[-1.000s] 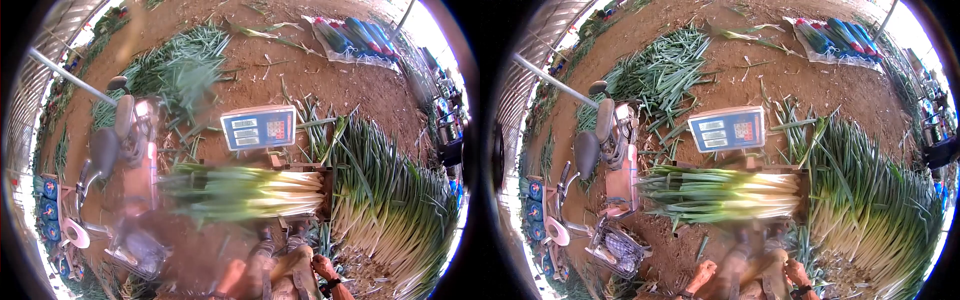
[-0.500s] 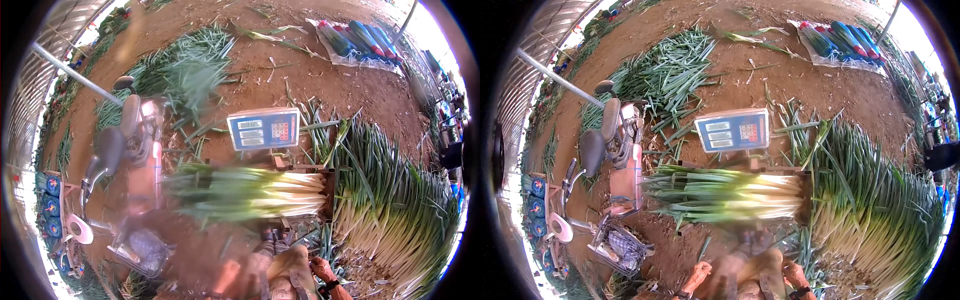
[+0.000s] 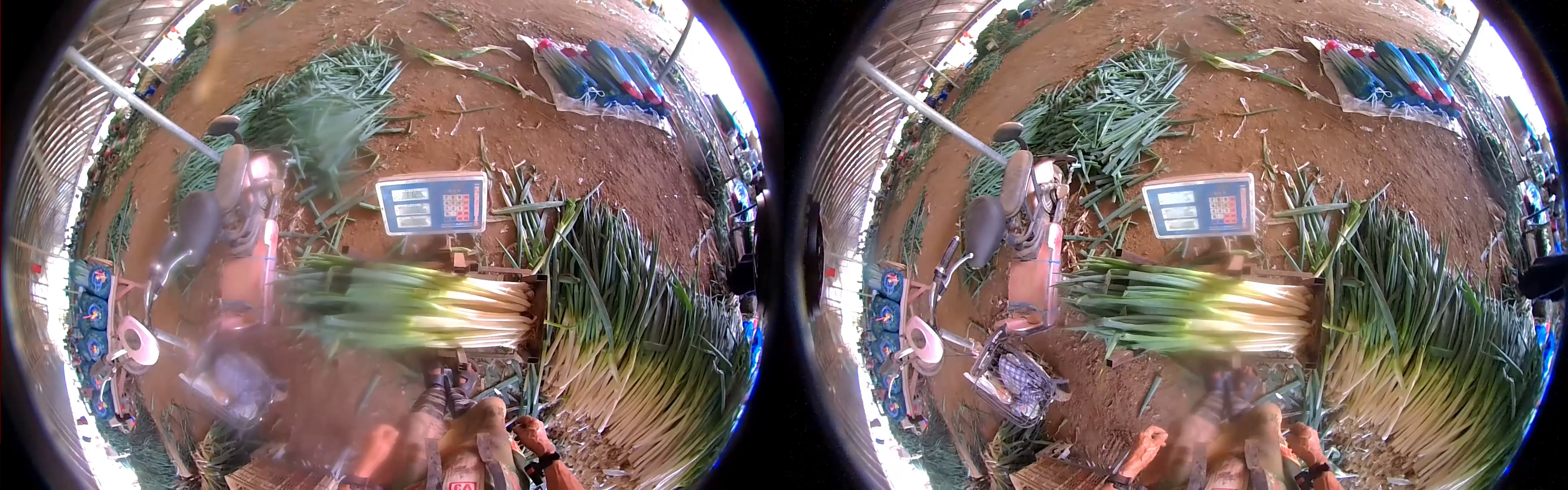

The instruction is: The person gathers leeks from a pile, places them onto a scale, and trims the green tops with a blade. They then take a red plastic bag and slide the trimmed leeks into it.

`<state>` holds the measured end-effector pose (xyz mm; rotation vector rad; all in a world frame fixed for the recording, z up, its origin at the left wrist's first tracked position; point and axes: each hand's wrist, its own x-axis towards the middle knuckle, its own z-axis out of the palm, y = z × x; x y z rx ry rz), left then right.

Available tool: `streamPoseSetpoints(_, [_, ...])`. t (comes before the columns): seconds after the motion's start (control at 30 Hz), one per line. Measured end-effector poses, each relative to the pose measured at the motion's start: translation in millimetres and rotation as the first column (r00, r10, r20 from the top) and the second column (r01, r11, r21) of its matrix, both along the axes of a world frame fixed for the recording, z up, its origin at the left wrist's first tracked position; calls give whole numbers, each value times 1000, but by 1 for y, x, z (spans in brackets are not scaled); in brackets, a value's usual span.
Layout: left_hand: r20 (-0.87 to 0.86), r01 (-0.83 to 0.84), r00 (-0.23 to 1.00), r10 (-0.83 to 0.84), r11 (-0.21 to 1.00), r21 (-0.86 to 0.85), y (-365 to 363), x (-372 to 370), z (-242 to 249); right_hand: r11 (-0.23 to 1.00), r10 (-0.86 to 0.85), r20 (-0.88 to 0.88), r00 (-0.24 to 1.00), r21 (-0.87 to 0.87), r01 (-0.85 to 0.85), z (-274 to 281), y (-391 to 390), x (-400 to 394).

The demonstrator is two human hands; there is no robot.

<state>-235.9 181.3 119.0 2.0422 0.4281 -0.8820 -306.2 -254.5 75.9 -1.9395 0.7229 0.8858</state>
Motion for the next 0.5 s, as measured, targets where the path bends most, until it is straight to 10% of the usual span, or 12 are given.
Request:
streamPoseSetpoints(0.23, [2,-128,992,128,992,-4,11,-2,14,977,-181,-140,974,86,194,-1,-11,8])
streamPoseSetpoints(0.5, [108,-159,982,157,987,10,58,-26,0,997,73,-22,997,3,-73,-58,-10,-10])
